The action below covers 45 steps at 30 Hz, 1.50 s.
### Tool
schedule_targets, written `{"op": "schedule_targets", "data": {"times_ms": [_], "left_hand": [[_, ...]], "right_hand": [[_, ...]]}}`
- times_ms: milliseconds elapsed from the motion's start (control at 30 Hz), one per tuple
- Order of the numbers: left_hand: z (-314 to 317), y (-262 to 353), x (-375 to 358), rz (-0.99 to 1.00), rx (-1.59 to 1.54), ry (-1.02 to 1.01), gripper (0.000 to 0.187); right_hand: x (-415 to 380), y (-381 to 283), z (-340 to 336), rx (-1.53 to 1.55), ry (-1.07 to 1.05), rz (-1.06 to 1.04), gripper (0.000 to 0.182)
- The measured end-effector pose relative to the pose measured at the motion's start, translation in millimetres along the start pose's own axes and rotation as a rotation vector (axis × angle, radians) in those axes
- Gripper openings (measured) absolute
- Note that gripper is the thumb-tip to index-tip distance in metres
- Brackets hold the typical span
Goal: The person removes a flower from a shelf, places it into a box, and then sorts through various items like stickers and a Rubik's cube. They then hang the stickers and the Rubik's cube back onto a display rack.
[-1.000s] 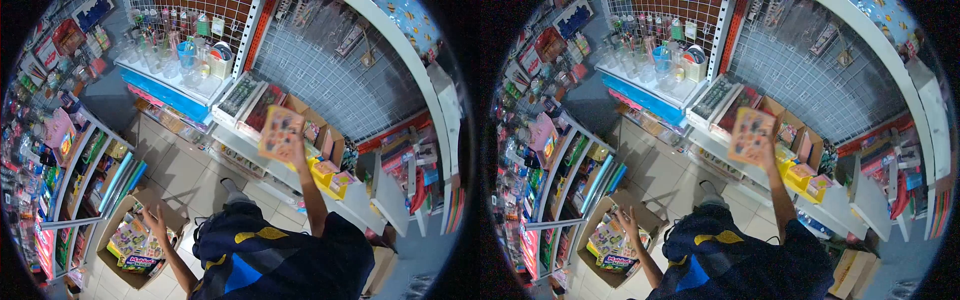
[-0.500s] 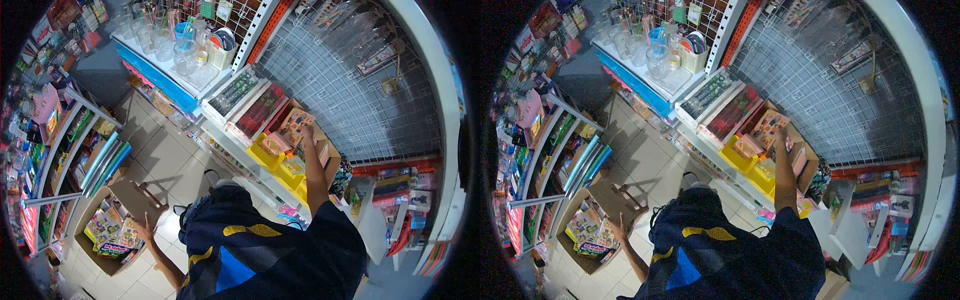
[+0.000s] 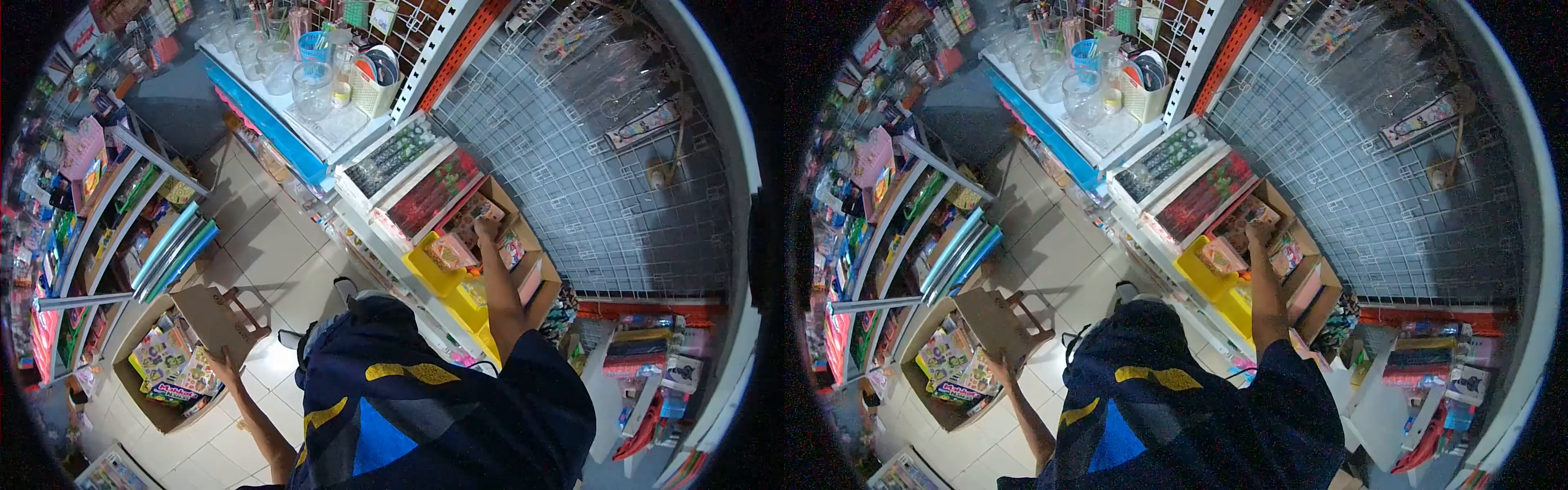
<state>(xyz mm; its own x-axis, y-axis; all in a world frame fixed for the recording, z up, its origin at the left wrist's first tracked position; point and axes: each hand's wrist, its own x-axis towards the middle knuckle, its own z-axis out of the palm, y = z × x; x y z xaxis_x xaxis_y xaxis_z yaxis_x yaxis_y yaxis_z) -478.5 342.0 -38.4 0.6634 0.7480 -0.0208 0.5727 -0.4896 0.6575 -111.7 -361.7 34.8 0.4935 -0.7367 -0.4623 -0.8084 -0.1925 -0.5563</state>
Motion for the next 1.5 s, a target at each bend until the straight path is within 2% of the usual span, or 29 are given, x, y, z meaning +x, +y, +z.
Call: {"op": "schedule_targets", "data": {"times_ms": [67, 100, 167, 233, 300, 367, 433, 467, 500, 533, 567, 633, 733, 767, 900, 1000, 1033, 1067, 1100, 1133, 1167, 1200, 1267, 1300, 1333, 1367, 1400, 1467, 1500], "left_hand": [[0.8, -1.8, -1.6, 0.062, -0.02, 0.035, 0.07], [2.5, 0.7, -2.8, 0.078, -0.015, 0.064, 0.07], [2.9, 4.3, -4.1, 0.044, -0.038, 0.062, 0.069], [-0.2, 5.0, -6.0, -0.059, -0.094, -0.007, 0.071], [0.8, 5.3, -8.3, -0.021, -0.189, 0.007, 0.071], [3.4, 5.7, -8.7, -0.012, -0.227, 0.003, 0.07], [0.9, 4.6, -6.8, -0.034, -0.199, -0.018, 0.07], [-0.1, 3.8, -6.0, -0.045, -0.182, -0.027, 0.07], [-1.9, 17.6, -8.2, -0.009, -0.002, 0.031, 0.07], [-4.6, 16.2, -8.9, -0.019, -0.026, 0.024, 0.07], [-3.9, 16.2, -8.5, -0.026, -0.057, 0.02, 0.07], [-1.0, 23.2, -10.9, 0.005, -0.098, 0.054, 0.071], [0.4, 18.1, -12.2, 0.118, -0.076, 0.1, 0.071], [1.6, 15.7, -11.5, 0.054, -0.127, 0.081, 0.07], [-4.7, 19.4, -9.0, -0.114, 0.078, 0.005, 0.069], [1.1, -3.0, -6.4, -0.009, 0.046, 0.039, 0.072], [-2.0, 9.9, -8.2, -0.043, 0.149, 0.037, 0.073], [-3.4, 22.9, -11.0, -0.066, 0.109, 0.008, 0.073], [-6.9, 35.4, -14.3, -0.09, 0.072, -0.018, 0.073], [-13.3, 41.9, -15.5, -0.118, 0.039, -0.037, 0.074], [-13.5, 37.6, -13.9, -0.065, 0.033, -0.037, 0.073], [-8.0, 23.7, -12.4, -0.02, 0.033, -0.031, 0.073], [3.9, -8.6, -9.7, 0.079, 0.211, 0.084, 0.064], [-0.9, 15.2, -8.9, -0.052, 0.179, 0.036, 0.062], [10.1, -17.0, -7.5, 0.067, 0.183, 0.138, 0.055], [-0.7, 1.9, -9.5, 0.04, 0.07, 0.129, 0.052], [-4.9, 31.7, -11.6, 0.02, -0.048, 0.121, 0.049], [-0.1, 18.7, -8.4, 0.096, 0.016, 0.155, 0.047], [-1.7, 23.6, -10.1, -0.01, 0.03, 0.131, 0.051]], "right_hand": [[-4.1, -7.6, -0.4, -0.264, 0.023, -0.051, 0.083], [-4.8, -9.1, -1.2, -0.519, 0.057, -0.158, 0.087], [-1.3, -11.8, -5.2, -0.754, 0.02, -0.323, 0.092], [9.7, -9.3, -14.8, -0.713, -0.125, -0.426, 0.093], [16.1, -1.9, -8.8, -0.584, -0.168, -0.42, 0.092], [25.9, 0.6, -4.3, -0.62, -0.184, -0.419, 0.09], [29.2, -4.3, -0.9, -0.821, -0.179, -0.423, 0.086], [30.3, -5.5, -0.1, -0.789, -0.095, -0.455, 0.086], [17.1, -10.3, -6.1, -0.756, -0.015, -0.48, 0.085], [7.4, -11.8, -8.7, -0.721, 0.067, -0.503, 0.084], [34.2, -4.3, -4.0, -0.799, 0.135, -0.541, 0.079], [48.1, -4.8, -6.9, -0.858, 0.023, -0.533, 0.074], [55.0, 8.5, -5.2, -0.887, 0.037, -0.527, 0.069], [55.5, 10.7, -3.4, -0.886, 0.044, -0.53, 0.068], [56.4, 9.8, 5.7, -0.886, 0.013, -0.561, 0.062], [60.3, 10.4, 10.6, -0.921, 0.035, -0.622, 0.058], [66.0, 12.4, 13.0, -0.889, 0.056, -0.648, 0.056], [71.1, 14.2, 13.9, -0.823, 0.078, -0.673, 0.055], [80.4, 17.4, 12.0, -0.542, 0.029, -0.673, 0.059], [77.9, 9.5, 5.8, -0.534, -0.009, -0.674, 0.058], [61.2, -9.2, 1.0, -0.525, -0.055, -0.683, 0.058], [19.0, -23.5, -10.1, -0.408, 0.014, -0.849, 0.05], [53.5, -27.1, 2.4, -0.21, 0.071, -1.21, 0.036], [42.6, -36.1, 5.4, -0.156, 0.147, -1.111, 0.035], [-5.9, -56.5, 2.7, -0.101, 0.136, -1.128, 0.032], [-60.3, -81.8, -4.7, -0.047, 0.129, -1.146, 0.029], [-80.2, -96.8, 0.3, -0.028, 0.108, -1.159, 0.026], [-107.5, -117.4, 18.1, -0.105, 0.118, -1.325, 0.026], [-127.8, -128.1, 32.3, -0.065, 0.044, -1.378, 0.025]]}}
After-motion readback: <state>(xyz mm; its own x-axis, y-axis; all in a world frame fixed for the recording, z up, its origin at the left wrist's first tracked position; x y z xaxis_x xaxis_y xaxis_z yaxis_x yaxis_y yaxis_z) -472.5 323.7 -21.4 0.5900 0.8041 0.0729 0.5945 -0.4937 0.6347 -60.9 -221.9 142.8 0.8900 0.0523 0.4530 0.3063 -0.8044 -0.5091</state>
